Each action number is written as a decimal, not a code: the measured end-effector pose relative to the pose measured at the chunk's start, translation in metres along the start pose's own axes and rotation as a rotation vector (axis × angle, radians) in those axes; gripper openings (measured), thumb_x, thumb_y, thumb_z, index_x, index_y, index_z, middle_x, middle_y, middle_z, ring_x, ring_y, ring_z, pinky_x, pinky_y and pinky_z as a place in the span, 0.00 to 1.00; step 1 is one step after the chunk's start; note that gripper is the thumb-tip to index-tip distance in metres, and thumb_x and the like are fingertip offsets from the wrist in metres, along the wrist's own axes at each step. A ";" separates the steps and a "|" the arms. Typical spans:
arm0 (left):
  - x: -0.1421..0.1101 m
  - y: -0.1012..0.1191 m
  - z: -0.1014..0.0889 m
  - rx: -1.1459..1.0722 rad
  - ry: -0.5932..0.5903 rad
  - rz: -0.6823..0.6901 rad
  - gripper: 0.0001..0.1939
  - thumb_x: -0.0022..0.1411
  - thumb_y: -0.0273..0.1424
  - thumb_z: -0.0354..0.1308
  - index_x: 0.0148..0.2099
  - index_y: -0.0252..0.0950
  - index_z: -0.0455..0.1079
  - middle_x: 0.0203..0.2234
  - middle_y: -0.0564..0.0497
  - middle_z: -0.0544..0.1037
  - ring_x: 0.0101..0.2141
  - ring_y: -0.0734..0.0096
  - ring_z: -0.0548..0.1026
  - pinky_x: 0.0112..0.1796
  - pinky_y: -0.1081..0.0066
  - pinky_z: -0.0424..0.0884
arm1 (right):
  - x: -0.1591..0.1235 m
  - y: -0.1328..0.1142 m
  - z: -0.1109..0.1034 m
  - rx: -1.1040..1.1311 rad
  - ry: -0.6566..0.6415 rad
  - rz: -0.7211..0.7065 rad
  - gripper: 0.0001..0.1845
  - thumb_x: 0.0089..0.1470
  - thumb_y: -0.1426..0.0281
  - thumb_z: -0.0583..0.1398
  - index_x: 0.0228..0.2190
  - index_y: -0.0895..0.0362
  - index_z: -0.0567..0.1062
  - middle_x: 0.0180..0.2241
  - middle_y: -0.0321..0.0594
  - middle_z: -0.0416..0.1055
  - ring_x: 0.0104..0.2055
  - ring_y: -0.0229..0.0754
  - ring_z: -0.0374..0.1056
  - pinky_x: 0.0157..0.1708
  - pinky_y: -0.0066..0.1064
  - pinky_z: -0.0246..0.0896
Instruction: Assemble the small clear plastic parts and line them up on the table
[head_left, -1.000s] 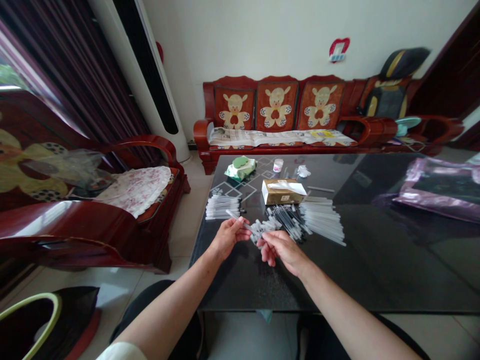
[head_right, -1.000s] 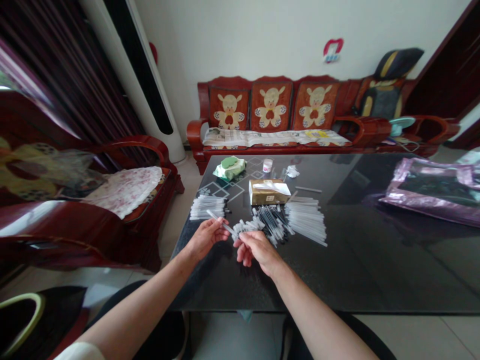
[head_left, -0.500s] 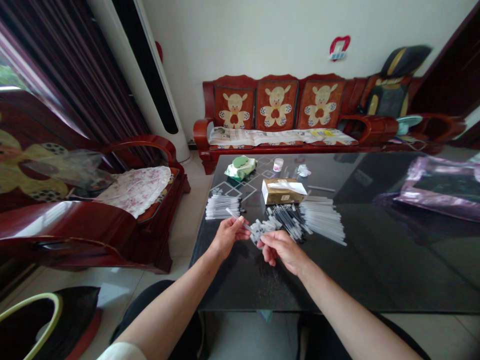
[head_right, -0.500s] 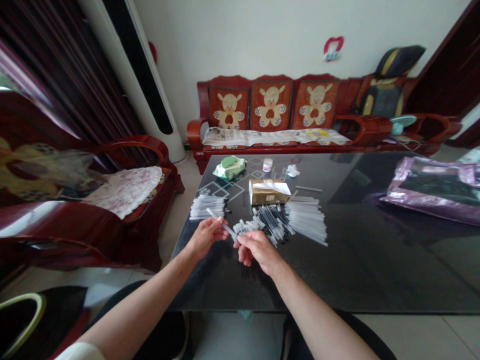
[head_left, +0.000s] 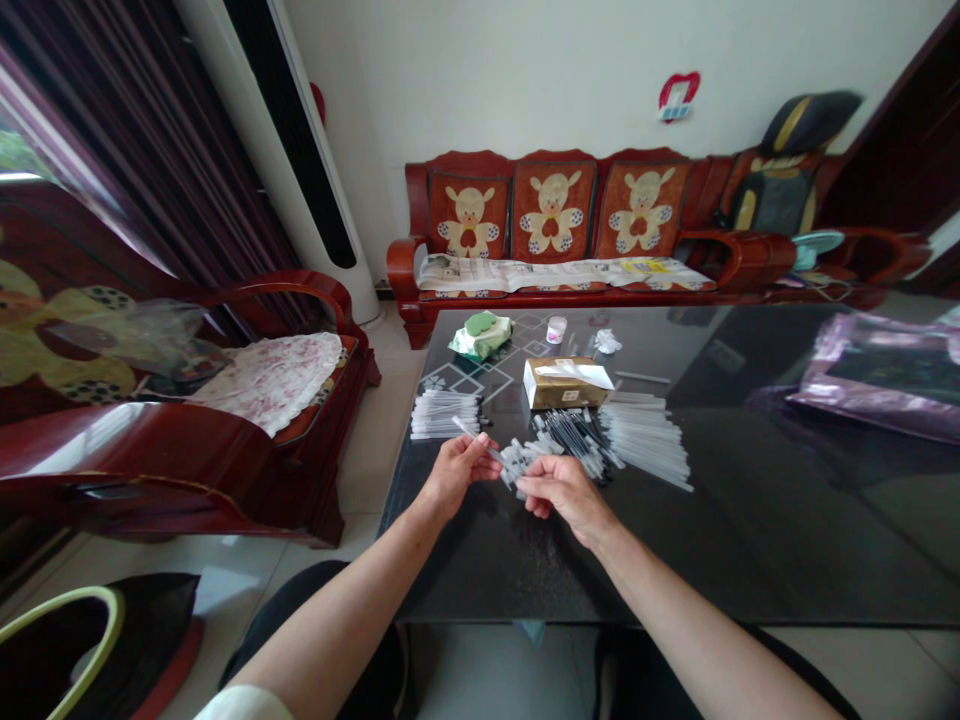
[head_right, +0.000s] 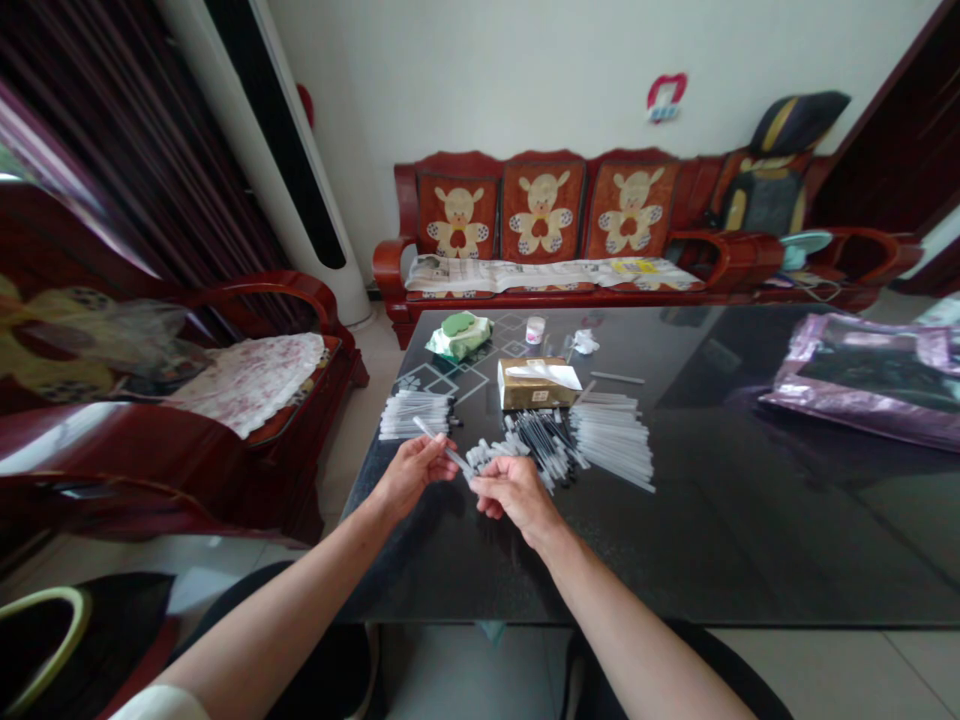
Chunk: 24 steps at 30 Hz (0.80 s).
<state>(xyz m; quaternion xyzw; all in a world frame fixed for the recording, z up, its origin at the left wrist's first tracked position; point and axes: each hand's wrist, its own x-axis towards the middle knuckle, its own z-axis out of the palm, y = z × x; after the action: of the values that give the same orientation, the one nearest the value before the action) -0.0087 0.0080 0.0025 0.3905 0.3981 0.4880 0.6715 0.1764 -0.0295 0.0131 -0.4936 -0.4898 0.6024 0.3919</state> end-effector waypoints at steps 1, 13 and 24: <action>0.000 0.000 0.000 -0.006 0.003 0.003 0.20 0.54 0.44 0.64 0.35 0.29 0.72 0.22 0.47 0.78 0.22 0.73 0.76 0.27 0.75 0.73 | 0.000 0.000 0.000 -0.004 -0.010 -0.003 0.15 0.43 0.61 0.66 0.25 0.60 0.72 0.17 0.37 0.72 0.15 0.33 0.62 0.15 0.23 0.54; 0.000 0.001 0.000 -0.018 0.009 -0.005 0.20 0.53 0.44 0.65 0.34 0.29 0.71 0.21 0.46 0.78 0.22 0.74 0.76 0.26 0.76 0.73 | -0.002 -0.002 -0.001 0.021 -0.154 0.075 0.23 0.52 0.52 0.57 0.28 0.61 0.73 0.17 0.40 0.73 0.13 0.33 0.62 0.13 0.22 0.52; 0.002 0.000 -0.002 -0.015 0.003 0.005 0.20 0.53 0.44 0.65 0.35 0.29 0.71 0.21 0.47 0.78 0.22 0.74 0.76 0.27 0.76 0.73 | -0.001 -0.004 -0.001 0.025 -0.045 0.065 0.20 0.48 0.55 0.62 0.27 0.61 0.73 0.19 0.41 0.74 0.14 0.32 0.63 0.14 0.22 0.54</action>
<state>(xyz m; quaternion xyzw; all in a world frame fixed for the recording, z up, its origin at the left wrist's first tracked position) -0.0101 0.0105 0.0014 0.3858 0.3944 0.4932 0.6726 0.1773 -0.0295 0.0168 -0.4905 -0.4746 0.6319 0.3673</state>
